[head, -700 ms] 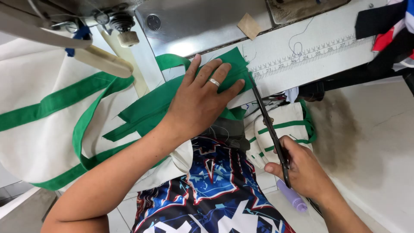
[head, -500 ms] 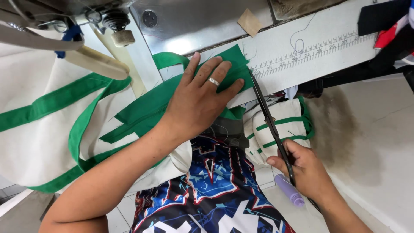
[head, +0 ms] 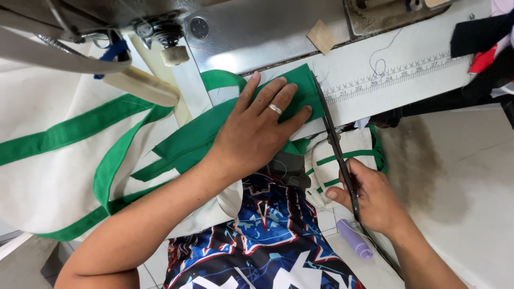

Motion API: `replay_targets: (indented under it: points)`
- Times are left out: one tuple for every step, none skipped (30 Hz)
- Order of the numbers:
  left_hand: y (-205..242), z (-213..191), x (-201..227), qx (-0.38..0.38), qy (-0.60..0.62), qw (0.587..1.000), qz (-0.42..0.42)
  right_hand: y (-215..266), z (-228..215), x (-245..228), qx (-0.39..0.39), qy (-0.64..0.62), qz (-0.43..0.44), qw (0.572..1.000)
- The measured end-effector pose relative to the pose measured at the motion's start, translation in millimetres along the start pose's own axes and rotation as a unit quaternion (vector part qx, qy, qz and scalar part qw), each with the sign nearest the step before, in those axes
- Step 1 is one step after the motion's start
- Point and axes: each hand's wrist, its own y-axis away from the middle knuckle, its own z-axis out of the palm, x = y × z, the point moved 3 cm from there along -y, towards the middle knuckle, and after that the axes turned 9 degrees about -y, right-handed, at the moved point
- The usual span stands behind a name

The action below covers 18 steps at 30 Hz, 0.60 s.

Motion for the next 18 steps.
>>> replay_targets:
  points:
    - [-0.6,0.1,-1.2,0.000,0.001,1.000,0.000,-1.5,0.0,-1.1,0.000,0.001,0.001,1.000]
    - [-0.5,0.2,-1.2,-0.001,0.001,1.000,0.001,-1.2,0.6,-1.5,0.006,0.009,0.006,1.000]
    - [-0.3,0.4,-1.0,-0.003,0.000,1.000,0.003,-0.9,1.0,-1.6,0.011,0.017,0.011,1.000]
    - [0.2,0.4,-0.6,-0.004,0.003,1.000,0.003,0.6,2.6,-1.9,0.010,0.016,0.014,1.000]
    - [0.6,-0.1,-0.3,-0.007,0.004,1.000,0.001,2.4,3.2,-2.6,0.022,0.002,0.015,1.000]
    - [-0.6,-0.6,-1.5,-0.008,0.002,1.000,-0.001,2.0,2.8,-4.3,0.036,-0.012,0.012,0.999]
    - [-0.9,-0.6,-1.6,-0.007,0.001,1.000,0.001,3.2,3.1,-4.9,0.037,-0.013,0.011,0.999]
    - [-1.0,-0.8,-1.6,-0.006,0.002,1.000,0.000,4.7,3.4,-5.6,0.041,-0.039,0.006,0.998]
    - [-0.8,-0.9,-1.4,-0.005,0.002,1.000,-0.002,6.2,3.8,-6.1,0.046,-0.066,0.000,0.997]
    - [-0.8,-0.7,-1.0,-0.004,0.004,1.000,-0.001,7.0,3.4,-4.5,0.047,-0.066,0.001,0.997]
    - [-0.5,-0.7,-0.8,-0.003,0.007,1.000,-0.002,7.9,3.3,-2.7,0.048,-0.077,0.008,0.996]
    - [-0.6,-1.0,-1.3,-0.001,0.009,1.000,-0.005,7.6,2.6,-1.4,0.048,-0.088,0.013,0.995]
    - [-0.8,-1.1,-1.0,0.001,0.009,1.000,-0.005,7.4,1.5,-0.7,0.048,-0.086,0.012,0.995]
    - [-0.7,-1.3,-1.2,0.002,0.010,1.000,-0.004,6.7,1.6,-0.5,0.033,-0.088,0.009,0.996]
    - [-0.4,-1.7,-1.4,0.003,0.011,1.000,-0.004,6.1,2.0,-0.4,0.017,-0.090,0.005,0.996]
    - [0.4,-0.8,-1.7,0.004,0.009,1.000,-0.005,3.3,-0.3,-1.4,0.016,-0.088,0.003,0.996]
    - [1.2,0.5,-1.9,0.000,0.013,1.000,-0.006,0.7,-2.2,-3.8,0.008,-0.067,-0.023,0.997]
    - [2.4,1.8,-1.5,-0.006,0.018,1.000,-0.005,-0.8,-3.4,-5.8,0.001,-0.046,-0.048,0.998]
